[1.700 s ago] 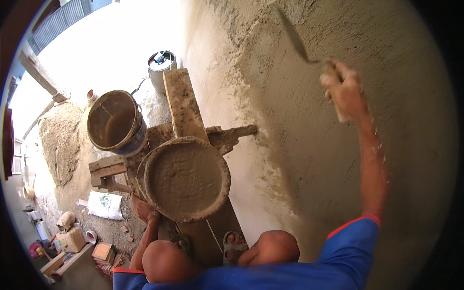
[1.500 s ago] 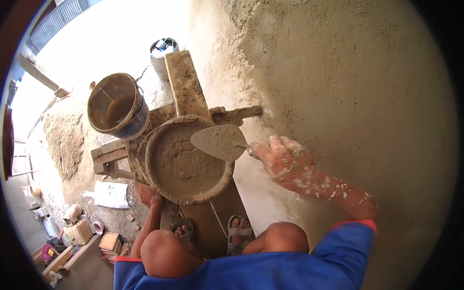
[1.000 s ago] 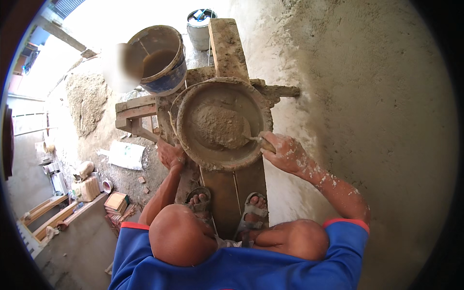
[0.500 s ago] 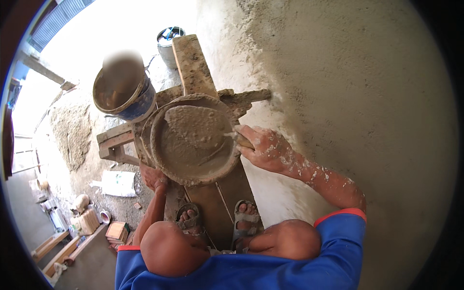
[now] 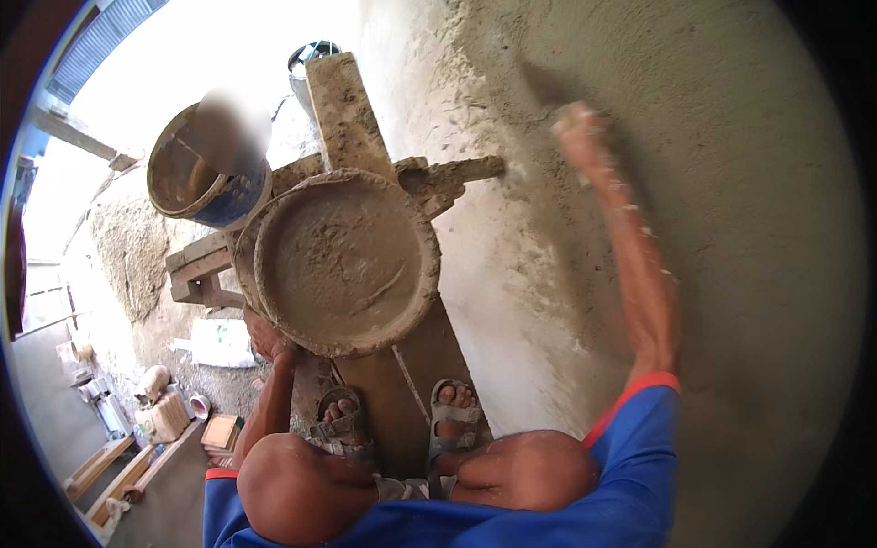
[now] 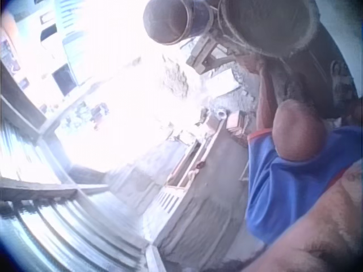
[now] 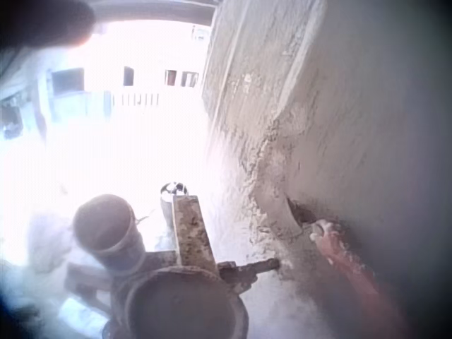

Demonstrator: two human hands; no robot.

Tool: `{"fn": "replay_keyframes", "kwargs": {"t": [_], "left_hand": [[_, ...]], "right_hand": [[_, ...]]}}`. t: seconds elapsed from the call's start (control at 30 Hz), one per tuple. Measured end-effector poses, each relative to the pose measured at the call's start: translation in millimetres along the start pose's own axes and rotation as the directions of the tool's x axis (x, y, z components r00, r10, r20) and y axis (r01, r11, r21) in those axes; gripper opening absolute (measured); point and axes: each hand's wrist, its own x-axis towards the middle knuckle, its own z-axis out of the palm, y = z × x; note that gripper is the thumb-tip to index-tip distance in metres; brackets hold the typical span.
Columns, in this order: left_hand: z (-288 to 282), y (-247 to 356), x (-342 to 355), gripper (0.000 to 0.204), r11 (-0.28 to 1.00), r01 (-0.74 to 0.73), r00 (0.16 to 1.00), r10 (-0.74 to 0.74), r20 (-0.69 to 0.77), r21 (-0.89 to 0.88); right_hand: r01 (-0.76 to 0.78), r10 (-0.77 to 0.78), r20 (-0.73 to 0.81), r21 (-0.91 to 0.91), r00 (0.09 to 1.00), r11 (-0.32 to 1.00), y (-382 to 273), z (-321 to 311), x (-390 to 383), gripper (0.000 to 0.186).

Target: The person uses a wooden board and a trowel to apply and smooth cement plaster onto a vertical wall, taking fresh cement from a bucket on a temporary wooden scaffold.

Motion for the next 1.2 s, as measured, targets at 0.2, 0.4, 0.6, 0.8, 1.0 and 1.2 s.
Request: {"fn": "replay_keyframes", "kwargs": {"t": [0.2, 0.4, 0.6, 0.8, 1.0, 1.2], "left_hand": [[-51.3, 8.1, 3.0, 0.062, 0.997, -0.079, 0.978, 0.082, -0.192, 0.023], [-30.4, 22.2, -7.0, 0.066, 1.000, 0.007, 0.991, -0.005, -0.134, 0.016], [-56.5, 61.5, -22.3, 0.063, 0.997, 0.063, 0.997, -0.062, -0.037, 0.037], [-67.6, 58.6, -22.8, 0.060, 1.000, 0.006, 0.990, -0.010, -0.142, -0.025], [-77.7, 63.9, -28.3, 0.066, 0.998, 0.013, 0.995, -0.018, -0.098, -0.059], [-60.5, 55.4, -15.8, 0.069, 0.999, -0.031, 0.989, 0.026, -0.146, -0.027]], "right_hand": [[0.215, -0.158, -0.284, 0.183, 0.946, 0.959, -37.1, -78.8, -64.2, 0.042], [0.519, -0.523, 0.272, 0.091, 0.808, 0.850, -78.9, -43.2, -179.7, 0.041], [0.733, -0.767, 0.099, -0.394, 0.633, 0.554, -101.8, 11.6, -187.4, 0.035], [0.637, -0.756, 0.319, 0.408, 0.572, 0.654, -123.0, 44.2, -194.1, 0.039], [0.575, -0.706, 0.261, 0.432, 0.658, 0.695, -100.0, 61.1, -204.6, 0.034], [0.542, -0.638, 0.255, 0.358, 0.727, 0.760, -98.1, 26.7, -193.4, 0.028]]}}
